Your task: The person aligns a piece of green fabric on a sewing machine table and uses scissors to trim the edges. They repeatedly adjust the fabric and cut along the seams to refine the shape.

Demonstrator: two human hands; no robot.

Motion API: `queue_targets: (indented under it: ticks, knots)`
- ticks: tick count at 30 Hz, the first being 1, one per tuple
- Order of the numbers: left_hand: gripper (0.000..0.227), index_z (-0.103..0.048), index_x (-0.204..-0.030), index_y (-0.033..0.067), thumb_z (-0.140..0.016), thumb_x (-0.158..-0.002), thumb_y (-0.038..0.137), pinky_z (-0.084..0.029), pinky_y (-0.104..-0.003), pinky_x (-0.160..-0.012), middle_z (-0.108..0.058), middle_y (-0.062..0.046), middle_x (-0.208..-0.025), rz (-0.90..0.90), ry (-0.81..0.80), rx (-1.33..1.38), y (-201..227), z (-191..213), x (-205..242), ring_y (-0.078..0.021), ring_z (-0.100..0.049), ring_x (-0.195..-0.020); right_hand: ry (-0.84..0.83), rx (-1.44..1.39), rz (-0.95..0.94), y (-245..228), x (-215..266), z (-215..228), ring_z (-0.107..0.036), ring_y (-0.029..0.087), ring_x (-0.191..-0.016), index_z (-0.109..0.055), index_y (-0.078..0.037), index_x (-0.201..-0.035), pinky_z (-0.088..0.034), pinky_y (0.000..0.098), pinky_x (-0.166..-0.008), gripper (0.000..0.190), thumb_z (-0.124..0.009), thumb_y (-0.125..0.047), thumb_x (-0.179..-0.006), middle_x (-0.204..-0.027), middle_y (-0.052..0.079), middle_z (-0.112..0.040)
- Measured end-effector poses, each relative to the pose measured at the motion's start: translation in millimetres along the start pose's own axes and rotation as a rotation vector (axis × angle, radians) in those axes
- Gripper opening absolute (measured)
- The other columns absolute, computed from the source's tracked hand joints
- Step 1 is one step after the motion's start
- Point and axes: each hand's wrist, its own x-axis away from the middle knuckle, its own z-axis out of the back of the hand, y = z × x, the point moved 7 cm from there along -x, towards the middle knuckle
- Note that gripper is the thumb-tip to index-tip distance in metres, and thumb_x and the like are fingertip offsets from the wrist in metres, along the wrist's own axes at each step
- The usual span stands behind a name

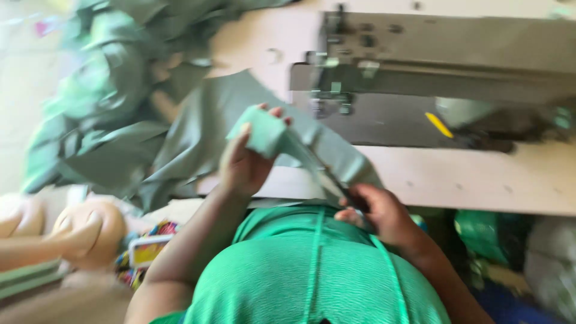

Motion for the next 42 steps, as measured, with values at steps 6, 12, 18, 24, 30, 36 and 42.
queue_targets:
  ticks: [6, 12, 18, 24, 30, 36, 42]
  knots:
    - [0.064, -0.042, -0.153, 0.0001, -0.068, -0.095, 0.0, -0.053, -0.051, -0.109, -0.063, -0.03, -0.136, -0.013, -0.055, -0.003, 14, -40, 8, -0.041, -0.067, -0.12, 0.21, 0.096, -0.049, -19, 11, 4, -0.067, 0.011, -0.091, -0.075, -0.013, -0.117, -0.053, 0.0289, -0.082, 0.052, -0.09, -0.027, -0.069, -0.099, 0.001, -0.08]
    - [0.06, -0.041, -0.154, 0.0007, -0.065, -0.099, 0.002, -0.051, -0.053, -0.113, -0.061, -0.029, -0.14, 0.01, -0.103, -0.024, 24, -48, 24, -0.0407, -0.064, -0.125, 0.271, 0.304, 0.077, -24, 13, 9, -0.067, 0.02, -0.092, -0.07, -0.01, -0.12, -0.053, 0.0342, -0.082, 0.065, -0.09, -0.038, -0.065, -0.103, 0.007, -0.073]
    - [0.073, -0.039, -0.156, 0.0004, -0.072, -0.09, 0.005, -0.051, -0.054, -0.111, -0.057, -0.031, -0.143, 0.04, -0.104, -0.168, 32, -54, 36, -0.0415, -0.062, -0.126, 0.275, 0.438, 0.25, -12, 16, 16, -0.069, 0.021, -0.094, -0.067, -0.01, -0.116, -0.053, 0.0353, -0.085, 0.069, -0.09, -0.048, -0.063, -0.098, 0.005, -0.072]
    - [0.075, -0.039, -0.156, 0.0017, -0.076, -0.091, 0.012, -0.05, -0.054, -0.113, -0.054, -0.03, -0.148, 0.038, -0.168, -0.214, 23, -52, 39, -0.0397, -0.061, -0.129, 0.29, 0.382, 0.391, -26, 11, 6, -0.068, 0.02, -0.089, -0.066, -0.008, -0.114, -0.054, 0.0336, -0.082, 0.065, -0.092, -0.043, -0.065, -0.099, 0.004, -0.071]
    - [0.07, -0.04, -0.154, 0.0003, -0.074, -0.094, 0.013, -0.048, -0.055, -0.115, -0.055, -0.029, -0.147, -0.008, -0.168, -0.239, 24, -47, 39, -0.04, -0.06, -0.131, 0.236, 0.338, 0.125, -43, 6, -1, -0.07, 0.017, -0.079, -0.071, -0.015, -0.107, -0.055, 0.0356, -0.072, 0.049, -0.088, -0.042, -0.07, -0.086, 0.002, -0.078]
    - [0.063, -0.041, -0.154, 0.0016, -0.065, -0.096, 0.004, -0.049, -0.054, -0.114, -0.058, -0.027, -0.145, -0.03, -0.139, -0.27, 29, -44, 41, -0.0388, -0.061, -0.13, 0.214, 0.348, 0.21, -22, 0, 0, -0.074, 0.014, -0.085, -0.075, -0.014, -0.107, -0.056, 0.0317, -0.075, 0.039, -0.083, -0.037, -0.078, -0.096, 0.002, -0.082]
    - [0.071, -0.032, -0.159, 0.0068, -0.062, -0.096, -0.003, -0.048, -0.052, -0.115, -0.056, -0.028, -0.146, 0.011, -0.156, -0.235, 12, -37, 38, -0.0375, -0.06, -0.13, 0.26, 0.314, -0.006, -40, 13, -1, -0.072, 0.017, -0.084, -0.074, -0.016, -0.107, -0.055, 0.0347, -0.076, 0.047, -0.09, -0.037, -0.068, -0.092, 0.003, -0.08]
